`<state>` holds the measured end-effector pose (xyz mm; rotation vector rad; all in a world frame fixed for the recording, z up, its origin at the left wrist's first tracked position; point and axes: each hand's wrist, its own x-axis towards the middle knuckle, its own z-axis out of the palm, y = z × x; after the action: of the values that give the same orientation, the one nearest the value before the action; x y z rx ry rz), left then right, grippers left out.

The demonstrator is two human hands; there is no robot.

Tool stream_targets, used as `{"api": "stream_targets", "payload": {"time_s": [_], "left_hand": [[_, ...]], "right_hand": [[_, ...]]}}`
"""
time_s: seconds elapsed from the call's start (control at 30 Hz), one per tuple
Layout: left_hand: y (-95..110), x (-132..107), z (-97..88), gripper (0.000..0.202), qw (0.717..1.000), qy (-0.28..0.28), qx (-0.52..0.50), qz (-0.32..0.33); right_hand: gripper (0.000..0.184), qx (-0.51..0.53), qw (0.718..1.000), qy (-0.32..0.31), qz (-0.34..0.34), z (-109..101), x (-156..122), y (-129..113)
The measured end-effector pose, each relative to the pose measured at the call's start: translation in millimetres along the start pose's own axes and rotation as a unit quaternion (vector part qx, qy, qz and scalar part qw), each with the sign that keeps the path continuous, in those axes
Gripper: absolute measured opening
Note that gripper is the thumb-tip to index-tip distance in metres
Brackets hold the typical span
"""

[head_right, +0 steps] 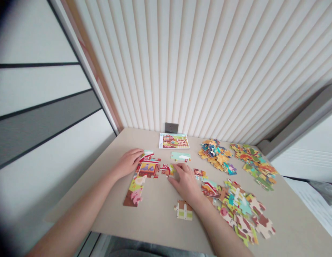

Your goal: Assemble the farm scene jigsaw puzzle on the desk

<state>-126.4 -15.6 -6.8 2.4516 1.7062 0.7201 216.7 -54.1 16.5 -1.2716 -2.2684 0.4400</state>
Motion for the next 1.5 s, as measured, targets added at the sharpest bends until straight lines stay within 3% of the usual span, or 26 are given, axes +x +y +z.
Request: {"api": "stream_targets", "payload": {"time_s": [0.6, 1.1, 1.23, 1.5], "left_hand": [[1.7, -0.7, -1.9, 0.04, 1.0, 0.0, 0.007, 0.004], [1.8, -0.4, -0.4, 0.038, 1.0, 0.005, 0.019, 0.013], [2.9, -0.6, -0.4, 0.037, 1.0, 0.007, 0.021, 0.012], [23.3, 4.0, -6.1, 0.038, 0.999, 0.044, 0.019, 0.009]], "right_hand": [[0.036, 0.013, 1.0, -0.017, -0.005, 1.3, 4.7, 12.4], [0.034, 0.054, 0.997, 0.049, -0.031, 3.5, 27.2, 5.4], [0.034, 0.061, 0.996, 0.037, -0.044, 9.4, 28.5, 4.0], [0.033, 0.036, 0.997, 0.028, -0.068, 14.5, 27.7, 3.2]]}}
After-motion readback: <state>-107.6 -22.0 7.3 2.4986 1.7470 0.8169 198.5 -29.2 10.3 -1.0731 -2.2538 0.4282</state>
